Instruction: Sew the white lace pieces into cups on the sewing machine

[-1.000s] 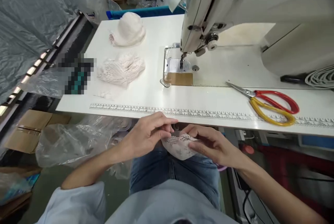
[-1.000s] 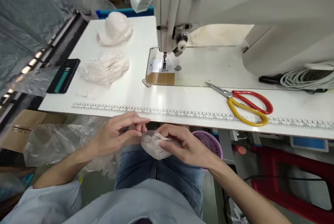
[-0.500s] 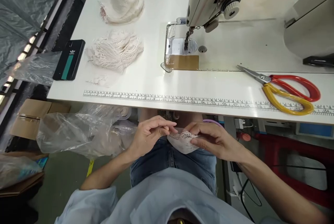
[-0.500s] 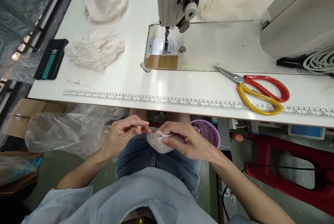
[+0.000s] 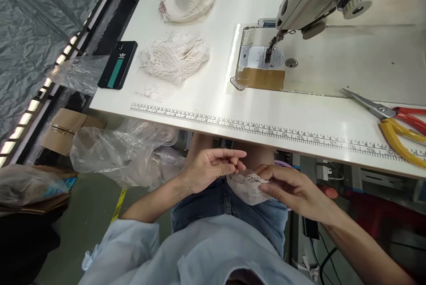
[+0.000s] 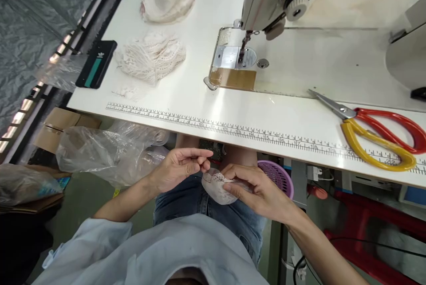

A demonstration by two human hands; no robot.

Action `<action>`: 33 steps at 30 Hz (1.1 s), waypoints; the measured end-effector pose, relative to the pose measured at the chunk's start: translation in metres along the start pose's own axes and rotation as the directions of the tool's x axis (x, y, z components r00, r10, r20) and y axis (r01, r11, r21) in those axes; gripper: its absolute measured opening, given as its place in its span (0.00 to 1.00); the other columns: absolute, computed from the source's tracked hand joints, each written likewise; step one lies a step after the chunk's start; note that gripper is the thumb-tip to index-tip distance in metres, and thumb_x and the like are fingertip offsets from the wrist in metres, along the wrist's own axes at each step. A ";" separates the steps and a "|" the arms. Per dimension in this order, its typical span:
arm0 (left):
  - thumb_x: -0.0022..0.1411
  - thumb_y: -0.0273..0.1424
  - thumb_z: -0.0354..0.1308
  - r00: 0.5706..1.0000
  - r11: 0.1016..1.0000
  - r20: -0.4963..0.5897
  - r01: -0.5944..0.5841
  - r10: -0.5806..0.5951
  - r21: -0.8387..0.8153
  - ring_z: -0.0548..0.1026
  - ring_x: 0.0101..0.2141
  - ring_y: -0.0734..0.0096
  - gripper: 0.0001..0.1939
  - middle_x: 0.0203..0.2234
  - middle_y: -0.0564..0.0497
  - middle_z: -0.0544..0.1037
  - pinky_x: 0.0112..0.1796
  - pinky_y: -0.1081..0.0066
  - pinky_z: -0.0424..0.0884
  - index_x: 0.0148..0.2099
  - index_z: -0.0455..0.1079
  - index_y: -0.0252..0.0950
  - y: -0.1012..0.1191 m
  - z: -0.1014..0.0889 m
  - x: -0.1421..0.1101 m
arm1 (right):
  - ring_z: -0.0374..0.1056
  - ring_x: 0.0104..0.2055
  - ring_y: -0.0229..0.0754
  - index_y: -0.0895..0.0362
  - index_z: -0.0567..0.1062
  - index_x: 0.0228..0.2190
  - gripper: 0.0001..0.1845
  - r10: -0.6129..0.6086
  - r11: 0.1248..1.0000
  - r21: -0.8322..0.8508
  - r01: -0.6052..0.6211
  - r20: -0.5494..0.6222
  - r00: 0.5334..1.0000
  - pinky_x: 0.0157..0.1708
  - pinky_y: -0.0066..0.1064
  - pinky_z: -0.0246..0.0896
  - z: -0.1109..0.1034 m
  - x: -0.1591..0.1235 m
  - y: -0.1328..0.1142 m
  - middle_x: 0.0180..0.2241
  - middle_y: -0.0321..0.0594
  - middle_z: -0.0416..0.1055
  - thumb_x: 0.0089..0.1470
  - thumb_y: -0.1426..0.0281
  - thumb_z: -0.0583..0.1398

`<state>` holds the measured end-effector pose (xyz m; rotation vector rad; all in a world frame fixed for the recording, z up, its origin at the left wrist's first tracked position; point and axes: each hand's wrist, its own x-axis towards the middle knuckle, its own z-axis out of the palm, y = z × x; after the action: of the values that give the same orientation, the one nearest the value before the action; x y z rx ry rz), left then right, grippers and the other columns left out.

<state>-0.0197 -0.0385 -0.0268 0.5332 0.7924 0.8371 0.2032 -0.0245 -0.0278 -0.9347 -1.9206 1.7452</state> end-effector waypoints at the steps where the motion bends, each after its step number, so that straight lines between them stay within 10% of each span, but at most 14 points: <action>1: 0.48 0.29 0.68 1.000 1.000 -0.005 0.007 -0.007 -0.012 0.73 0.36 0.75 0.19 0.29 0.52 0.72 0.40 0.74 0.67 0.44 0.76 0.35 0.000 0.000 0.001 | 0.68 0.34 0.40 0.57 0.73 0.33 0.07 0.003 1.000 0.006 -0.003 0.005 1.000 0.33 0.29 0.64 0.000 0.000 0.000 0.32 0.41 0.73 0.57 0.67 0.57; 33: 0.44 0.23 0.68 0.991 0.980 -0.077 0.099 -0.113 -0.170 0.72 0.31 0.79 0.17 0.25 0.55 0.70 0.38 0.74 0.66 0.40 0.77 0.32 -0.004 -0.005 0.012 | 0.67 0.32 0.38 0.57 0.73 0.32 0.07 0.049 0.996 0.079 -0.052 0.040 0.998 0.32 0.27 0.62 0.003 0.004 0.001 0.30 0.40 0.72 0.57 0.67 0.57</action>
<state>-0.0172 -0.0306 -0.0375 0.3061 0.8148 0.8225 0.1990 -0.0241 -0.0301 -0.9359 -1.8509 1.8668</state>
